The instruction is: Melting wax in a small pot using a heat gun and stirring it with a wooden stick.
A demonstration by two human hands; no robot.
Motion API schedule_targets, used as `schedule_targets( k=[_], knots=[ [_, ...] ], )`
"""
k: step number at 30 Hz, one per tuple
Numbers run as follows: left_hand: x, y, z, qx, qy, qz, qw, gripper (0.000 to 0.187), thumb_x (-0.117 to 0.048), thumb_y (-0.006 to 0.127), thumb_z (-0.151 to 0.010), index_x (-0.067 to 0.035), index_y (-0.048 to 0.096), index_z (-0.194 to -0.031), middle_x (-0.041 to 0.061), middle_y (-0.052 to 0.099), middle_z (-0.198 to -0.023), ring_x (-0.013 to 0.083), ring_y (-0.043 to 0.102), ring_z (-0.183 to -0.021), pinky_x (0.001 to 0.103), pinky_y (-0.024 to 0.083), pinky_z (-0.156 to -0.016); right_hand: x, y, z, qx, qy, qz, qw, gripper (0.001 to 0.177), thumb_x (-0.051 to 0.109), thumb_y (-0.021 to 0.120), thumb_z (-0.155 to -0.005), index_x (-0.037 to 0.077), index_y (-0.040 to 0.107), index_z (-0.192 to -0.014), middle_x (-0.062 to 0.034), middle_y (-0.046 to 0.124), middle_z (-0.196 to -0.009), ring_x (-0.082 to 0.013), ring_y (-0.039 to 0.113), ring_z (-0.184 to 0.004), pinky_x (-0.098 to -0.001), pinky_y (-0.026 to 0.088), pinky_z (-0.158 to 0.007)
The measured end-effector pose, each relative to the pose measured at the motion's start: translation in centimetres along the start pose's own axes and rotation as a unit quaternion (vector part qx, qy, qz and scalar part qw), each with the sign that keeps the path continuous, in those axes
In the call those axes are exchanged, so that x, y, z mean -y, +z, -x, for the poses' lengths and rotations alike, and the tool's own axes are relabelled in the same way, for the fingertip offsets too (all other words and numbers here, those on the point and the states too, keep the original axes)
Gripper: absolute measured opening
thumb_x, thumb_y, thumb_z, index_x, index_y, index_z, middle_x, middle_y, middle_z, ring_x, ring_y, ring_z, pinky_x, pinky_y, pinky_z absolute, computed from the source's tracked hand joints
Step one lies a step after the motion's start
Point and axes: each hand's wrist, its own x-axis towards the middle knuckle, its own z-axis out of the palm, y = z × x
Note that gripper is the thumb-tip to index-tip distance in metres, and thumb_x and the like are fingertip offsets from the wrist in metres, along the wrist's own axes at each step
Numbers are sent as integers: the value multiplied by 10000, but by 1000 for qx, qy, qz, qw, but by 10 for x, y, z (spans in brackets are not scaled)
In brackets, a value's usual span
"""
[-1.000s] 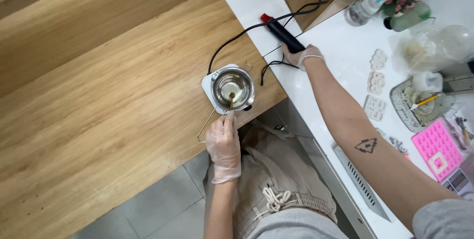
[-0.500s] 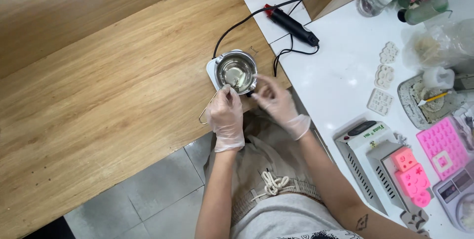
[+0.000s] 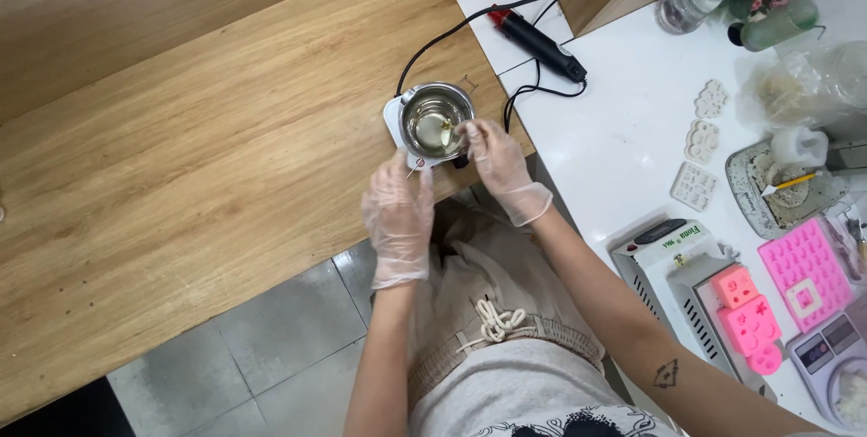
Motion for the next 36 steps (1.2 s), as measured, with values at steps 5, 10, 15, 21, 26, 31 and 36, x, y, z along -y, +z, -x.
schedule_targets(
  k=[5, 10, 15, 21, 26, 31, 36],
  knots=[
    [48, -32, 14, 76, -17, -87, 993, 531, -350, 760, -907, -192, 617, -1393, 100, 653, -1087, 315, 672, -1006, 442, 567, -738, 6, -17, -6, -82, 26, 13, 996, 171, 194, 485, -1094, 122, 638, -1068, -42, 681, -782, -149, 654, -639, -297, 540, -609],
    [59, -18, 35, 111, -17, -88, 990, 647, -377, 721, -927, -285, 496, -1525, 72, 666, -1074, 294, 696, -965, 445, 588, -732, 2, -7, -13, -99, 83, -41, 991, 232, 242, 425, -1101, 139, 628, -1056, -34, 707, -774, -112, 647, -637, -255, 547, -646],
    [59, -10, 46, 128, -17, -72, 989, 711, -304, 717, -930, -365, 419, -1571, 21, 684, -1047, 248, 711, -950, 398, 607, -738, -15, 3, -17, -62, 73, 32, 995, 291, 304, 432, -1094, 156, 665, -1000, -37, 738, -737, -141, 704, -614, -292, 579, -627],
    [68, 13, 52, 136, -21, -83, 987, 721, -260, 716, -903, -394, 435, -1554, 16, 675, -1034, 240, 699, -935, 411, 611, -752, -16, 5, -28, -52, 60, 65, 995, 328, 288, 388, -1105, 166, 670, -990, -20, 736, -743, -165, 711, -642, -328, 568, -690],
    [68, 21, 56, 123, -32, -122, 984, 629, -313, 654, -936, -501, 462, -1505, -24, 604, -926, 185, 651, -887, 356, 586, -729, 0, 4, -32, -66, 66, 55, 994, 341, 294, 378, -1099, 210, 677, -958, 15, 729, -733, -164, 695, -681, -328, 551, -755],
    [67, 20, 55, 123, -59, -80, 987, 604, -299, 668, -928, -522, 510, -1467, 13, 599, -868, 234, 649, -837, 384, 583, -697, -5, 2, -40, -42, 27, 141, 989, 316, 331, 405, -1091, 206, 667, -965, -28, 723, -752, -254, 707, -774, -413, 550, -789],
    [74, 30, 59, 135, -48, -102, 984, 608, -316, 708, -906, -523, 525, -1447, -3, 590, -831, 232, 658, -817, 418, 591, -680, -3, 6, -40, 11, 33, 71, 997, 341, 355, 390, -1081, 232, 671, -933, 25, 699, -685, -153, 706, -652, -314, 572, -691]
  ],
)
